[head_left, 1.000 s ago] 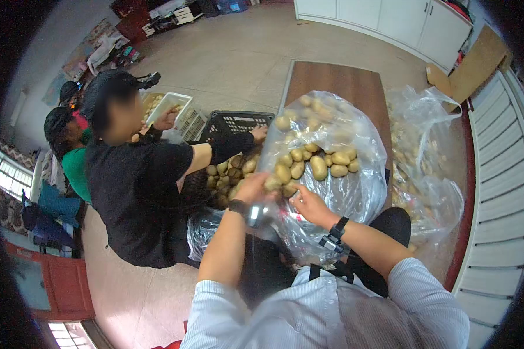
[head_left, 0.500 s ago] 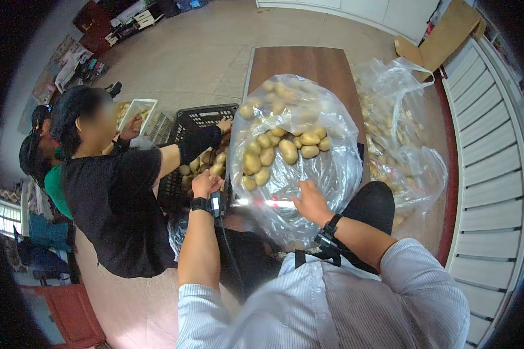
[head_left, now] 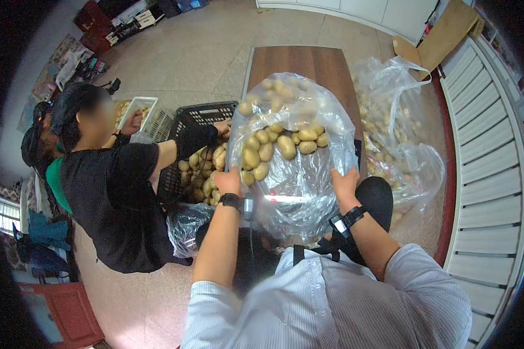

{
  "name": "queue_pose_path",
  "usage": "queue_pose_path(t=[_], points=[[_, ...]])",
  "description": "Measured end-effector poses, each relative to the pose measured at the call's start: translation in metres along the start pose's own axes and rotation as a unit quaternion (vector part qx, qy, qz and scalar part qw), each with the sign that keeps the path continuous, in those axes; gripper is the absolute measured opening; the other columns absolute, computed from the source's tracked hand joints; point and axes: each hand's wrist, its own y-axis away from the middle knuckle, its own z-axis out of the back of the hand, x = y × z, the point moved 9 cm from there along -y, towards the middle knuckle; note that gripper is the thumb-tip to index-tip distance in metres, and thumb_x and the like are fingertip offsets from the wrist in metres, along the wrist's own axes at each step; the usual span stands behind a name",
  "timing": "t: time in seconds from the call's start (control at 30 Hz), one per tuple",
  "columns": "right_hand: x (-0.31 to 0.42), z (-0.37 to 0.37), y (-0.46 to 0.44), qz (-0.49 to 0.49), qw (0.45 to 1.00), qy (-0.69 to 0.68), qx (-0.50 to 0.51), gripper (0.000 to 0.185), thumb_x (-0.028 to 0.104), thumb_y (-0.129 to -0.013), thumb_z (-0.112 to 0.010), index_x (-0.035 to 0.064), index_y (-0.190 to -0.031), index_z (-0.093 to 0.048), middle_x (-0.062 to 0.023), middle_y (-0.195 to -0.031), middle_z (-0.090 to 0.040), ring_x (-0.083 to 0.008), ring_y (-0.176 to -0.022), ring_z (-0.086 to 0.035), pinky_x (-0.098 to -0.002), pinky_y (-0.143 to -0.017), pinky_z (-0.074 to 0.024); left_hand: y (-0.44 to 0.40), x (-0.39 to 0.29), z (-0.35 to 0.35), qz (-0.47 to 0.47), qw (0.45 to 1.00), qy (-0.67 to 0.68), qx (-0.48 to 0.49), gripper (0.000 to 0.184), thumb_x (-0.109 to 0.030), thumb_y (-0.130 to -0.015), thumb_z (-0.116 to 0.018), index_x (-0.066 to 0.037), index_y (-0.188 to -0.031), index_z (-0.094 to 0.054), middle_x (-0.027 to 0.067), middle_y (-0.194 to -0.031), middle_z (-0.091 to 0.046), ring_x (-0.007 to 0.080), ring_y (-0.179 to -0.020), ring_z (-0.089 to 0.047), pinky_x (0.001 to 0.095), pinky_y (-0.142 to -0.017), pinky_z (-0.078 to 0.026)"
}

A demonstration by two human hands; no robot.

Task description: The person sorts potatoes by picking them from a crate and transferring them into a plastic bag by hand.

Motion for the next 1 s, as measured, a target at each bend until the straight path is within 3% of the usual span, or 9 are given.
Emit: queue_pose_path(t=[0.17, 0.2, 0.37, 0.47, 0.5, 0.6, 0.8, 0.9, 1.0], points=[[-0.017, -0.019, 0.044, -0.228, 0.945, -0.195, 0.132, 0.068, 0.024, -0.078, -0.069, -0.0095, -0.128, -0.038, -0.0271, -0.123, -0.05, -0.0344, -0.11, -0.053, -0.0406, -0.09, -0.0446, 0.051, 0.041, -0.022, 0.139, 0.989, 0.006, -0.059, 0.068, -0.046, -0.07, -0.065, 0.015, -0.099, -0.055, 0.0323, -0.106, -0.059, 0.043, -0.099, -0.06, 0.0438, -0.087, -0.048], [-0.029, -0.051, 0.044, -0.218, 0.897, -0.34, 0.177, 0.062, 0.021, -0.079, -0.068, -0.0091, -0.126, -0.04, -0.0237, -0.121, -0.052, -0.0312, -0.11, -0.053, -0.0405, -0.089, -0.0448, 0.056, 0.049, -0.036, 0.145, 0.989, 0.001, -0.017, 0.068, -0.047, -0.072, -0.065, 0.015, -0.098, -0.055, 0.0316, -0.106, -0.059, 0.0428, -0.099, -0.06, 0.0439, -0.087, -0.048], [-0.036, -0.098, 0.062, -0.286, 0.831, -0.399, 0.261, 0.048, 0.015, -0.082, -0.066, -0.0092, -0.118, -0.046, -0.0182, -0.11, -0.058, -0.0292, -0.094, -0.061, -0.0432, -0.078, -0.0509, 0.08, 0.086, -0.078, 0.168, 0.986, 0.018, -0.018, 0.058, -0.047, -0.079, -0.059, 0.005, -0.105, -0.059, 0.0275, -0.106, -0.061, 0.0407, -0.097, -0.061, 0.045, -0.083, -0.049], [-0.017, -0.122, 0.074, -0.328, 0.748, -0.446, 0.366, 0.032, 0.012, -0.079, -0.067, -0.0061, -0.104, -0.058, -0.014, -0.092, -0.063, -0.0268, -0.079, -0.062, -0.0402, -0.067, -0.0514, 0.081, 0.069, -0.115, -0.016, 0.985, -0.055, 0.161, 0.034, -0.043, -0.086, -0.054, -0.018, -0.107, -0.062, 0.0241, -0.1, -0.062, 0.0363, -0.088, -0.063, 0.0462, -0.073, -0.049], [-0.022, -0.129, 0.069, -0.328, 0.748, -0.447, 0.365, 0.032, 0.012, -0.079, -0.067, -0.0061, -0.104, -0.058, -0.014, -0.092, -0.063, -0.0268, -0.079, -0.062, -0.0402, -0.067, -0.0514, 0.081, 0.07, -0.126, -0.061, 0.976, -0.061, 0.2, 0.028, -0.042, -0.088, -0.053, -0.024, -0.107, -0.063, 0.023, -0.098, -0.063, 0.0345, -0.084, -0.064, 0.0463, -0.07, -0.049], [-0.025, -0.133, 0.062, -0.291, 0.81, -0.339, 0.379, 0.031, 0.008, -0.083, -0.06, -0.0085, -0.109, -0.054, -0.0181, -0.099, -0.062, -0.0312, -0.087, -0.062, -0.0455, -0.073, -0.0521, 0.091, 0.069, -0.131, 0.06, 0.958, 0.106, 0.258, 0.061, -0.047, -0.076, -0.065, 0.01, -0.097, -0.063, 0.0158, -0.094, -0.065, 0.0207, -0.079, -0.061, 0.0317, -0.07, -0.048], [-0.031, -0.157, 0.055, -0.259, 0.805, -0.373, 0.382, 0.036, 0.023, -0.085, -0.062, -0.008, -0.103, -0.057, -0.0176, -0.09, -0.061, -0.0316, -0.081, -0.061, -0.0469, -0.069, -0.0494, 0.1, 0.058, -0.127, 0.081, 0.947, 0.166, 0.262, 0.066, -0.056, -0.08, -0.062, 0.007, -0.097, -0.066, 0.0128, -0.093, -0.066, 0.0185, -0.079, -0.06, 0.0296, -0.072, -0.047], [0.013, -0.1, 0.067, -0.246, 0.859, -0.292, 0.34, 0.046, 0.034, -0.084, -0.066, -0.007, -0.104, -0.056, -0.0151, -0.085, -0.059, -0.0278, -0.072, -0.056, -0.0451, -0.063, -0.0458, 0.071, 0.072, -0.138, -0.062, 0.979, -0.007, 0.195, 0.08, -0.066, -0.077, -0.06, 0.011, -0.096, -0.065, 0.0185, -0.091, -0.067, 0.022, -0.08, -0.062, 0.0324, -0.068, -0.047], [0.007, -0.099, 0.07, -0.223, 0.872, -0.109, 0.423, 0.049, 0.039, -0.083, -0.067, -0.0056, -0.101, -0.057, -0.0128, -0.08, -0.057, -0.0223, -0.067, -0.051, -0.0413, -0.057, -0.042, 0.08, 0.083, -0.152, -0.004, 0.947, -0.103, 0.304, 0.084, -0.071, -0.088, -0.02, -0.004, -0.124, -0.056, 0.0278, -0.122, -0.054, 0.0421, -0.117, -0.049, 0.0467, -0.099, -0.037]])
